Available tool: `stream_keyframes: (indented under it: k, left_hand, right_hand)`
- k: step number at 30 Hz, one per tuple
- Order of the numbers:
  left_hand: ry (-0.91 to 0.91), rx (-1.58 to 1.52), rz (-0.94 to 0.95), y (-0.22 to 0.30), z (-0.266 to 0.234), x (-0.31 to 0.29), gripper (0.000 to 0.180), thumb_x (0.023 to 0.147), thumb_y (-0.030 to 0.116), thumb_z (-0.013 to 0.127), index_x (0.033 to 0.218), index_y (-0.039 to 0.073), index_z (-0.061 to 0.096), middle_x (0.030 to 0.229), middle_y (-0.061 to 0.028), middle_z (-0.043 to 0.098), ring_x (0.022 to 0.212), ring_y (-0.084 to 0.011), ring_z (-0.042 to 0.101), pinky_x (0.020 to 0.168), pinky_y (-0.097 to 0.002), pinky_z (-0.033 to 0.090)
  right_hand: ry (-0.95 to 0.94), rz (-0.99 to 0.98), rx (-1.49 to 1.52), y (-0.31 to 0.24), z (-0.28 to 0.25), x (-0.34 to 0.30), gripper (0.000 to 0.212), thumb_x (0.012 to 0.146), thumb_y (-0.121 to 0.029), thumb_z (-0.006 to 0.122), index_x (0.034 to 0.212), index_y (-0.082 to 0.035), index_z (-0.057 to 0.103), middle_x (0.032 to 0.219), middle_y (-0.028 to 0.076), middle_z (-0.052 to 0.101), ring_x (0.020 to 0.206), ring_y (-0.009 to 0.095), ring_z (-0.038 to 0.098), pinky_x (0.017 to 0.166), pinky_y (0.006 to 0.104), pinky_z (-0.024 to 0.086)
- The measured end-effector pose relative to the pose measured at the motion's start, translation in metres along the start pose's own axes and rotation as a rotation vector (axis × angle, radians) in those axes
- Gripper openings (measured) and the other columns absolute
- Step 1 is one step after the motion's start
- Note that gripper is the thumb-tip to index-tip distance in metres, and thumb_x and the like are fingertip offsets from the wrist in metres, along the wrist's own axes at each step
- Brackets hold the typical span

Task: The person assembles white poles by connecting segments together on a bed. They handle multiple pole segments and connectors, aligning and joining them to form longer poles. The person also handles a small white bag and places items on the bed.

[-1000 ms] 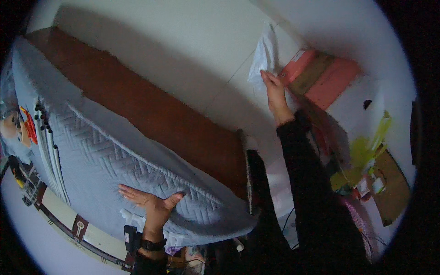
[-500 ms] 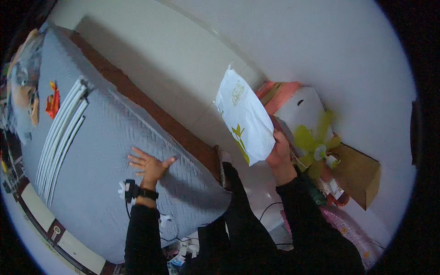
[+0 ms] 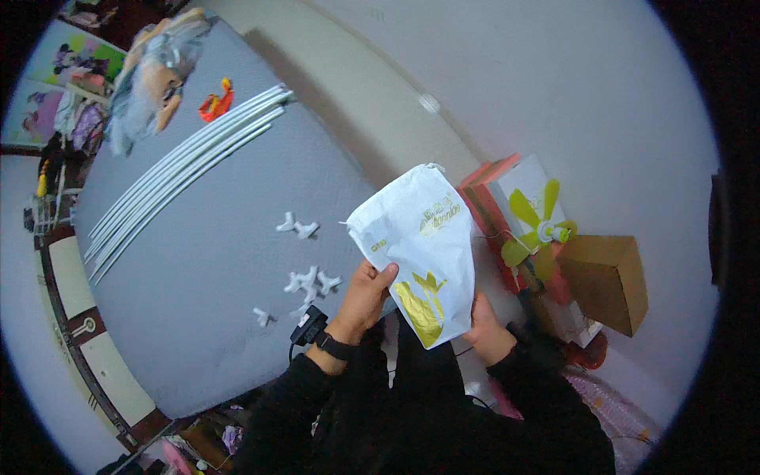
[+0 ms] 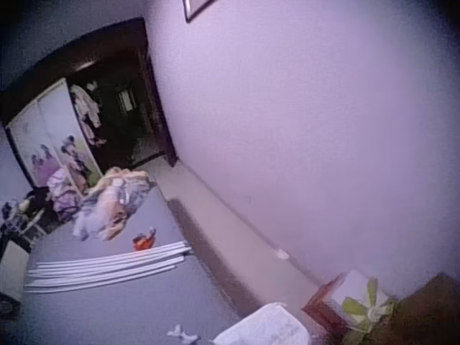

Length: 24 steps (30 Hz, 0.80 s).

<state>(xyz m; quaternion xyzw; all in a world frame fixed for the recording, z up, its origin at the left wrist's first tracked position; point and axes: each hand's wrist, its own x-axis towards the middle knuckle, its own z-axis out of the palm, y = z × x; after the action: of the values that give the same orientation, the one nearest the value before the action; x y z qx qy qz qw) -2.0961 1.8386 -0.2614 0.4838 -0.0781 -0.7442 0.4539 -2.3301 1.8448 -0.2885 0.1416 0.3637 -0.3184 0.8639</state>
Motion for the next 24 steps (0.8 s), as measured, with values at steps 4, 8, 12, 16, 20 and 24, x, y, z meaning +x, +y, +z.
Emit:
stream_keyframes:
  k: [4,8,12,16,20,24]
  left_hand:
    - [0.079,0.273,0.306,0.012,-0.032,-0.097,0.031,0.087,0.005,0.063,0.116,0.000,0.054,0.106,-0.0058,0.063,0.093,-0.0135,0.059,0.081,-0.0270,0.047]
    - [0.123,0.498,0.347,0.003,-0.066,-0.178,0.022,0.083,0.004,0.065,0.105,0.002,0.062,0.095,-0.0032,0.066,0.087,-0.0119,0.060,0.077,-0.0275,0.048]
    - [0.146,0.492,0.427,-0.019,-0.088,-0.239,0.020,0.081,0.004,0.068,0.101,0.002,0.066,0.089,-0.0025,0.067,0.083,-0.0114,0.061,0.076,-0.0278,0.050]
    - [0.333,0.441,0.667,-0.029,-0.098,-0.274,0.060,0.079,-0.002,0.066,0.132,0.001,0.039,0.123,-0.0112,0.047,0.109,-0.0223,0.050,0.089,-0.0349,0.045]
    - [0.848,1.017,1.192,-0.012,-0.095,-0.331,0.075,0.074,0.011,0.073,0.136,0.008,0.032,0.126,-0.0139,0.041,0.116,-0.0260,0.040,0.091,-0.0373,0.038]
    - [0.560,1.459,1.060,0.005,-0.046,-0.348,0.061,0.070,0.018,0.076,0.124,0.012,0.048,0.123,-0.0106,0.043,0.116,-0.0262,0.039,0.095,-0.0414,0.028]
  right_hand:
    - [0.235,-0.115,-0.492,0.057,-0.019,-0.042,0.035,0.093,-0.025,0.050,0.120,-0.003,0.053,0.116,0.010,0.059,0.108,0.022,0.055,0.095,0.0376,0.043]
    - [0.171,-0.462,-0.968,0.093,0.008,-0.075,0.035,0.092,-0.023,0.056,0.120,-0.003,0.051,0.112,0.005,0.056,0.105,0.016,0.052,0.091,0.0307,0.041]
    - [-0.136,-0.617,-1.193,0.135,0.064,-0.097,0.037,0.089,-0.021,0.063,0.118,-0.001,0.053,0.111,0.006,0.059,0.102,0.014,0.054,0.087,0.0309,0.043]
    - [-0.144,-0.465,-1.237,0.167,0.098,-0.103,0.030,0.085,-0.016,0.068,0.108,0.001,0.060,0.108,0.008,0.063,0.095,0.013,0.058,0.082,0.0290,0.046]
    - [-0.322,-0.846,-1.463,0.187,0.102,-0.122,0.017,0.083,-0.001,0.065,0.099,0.001,0.064,0.099,0.005,0.063,0.092,0.011,0.057,0.078,0.0272,0.047]
    - [-0.370,-1.131,-1.703,0.191,0.108,-0.141,0.016,0.081,0.001,0.065,0.097,0.000,0.065,0.097,0.010,0.063,0.089,0.021,0.060,0.081,0.0296,0.047]
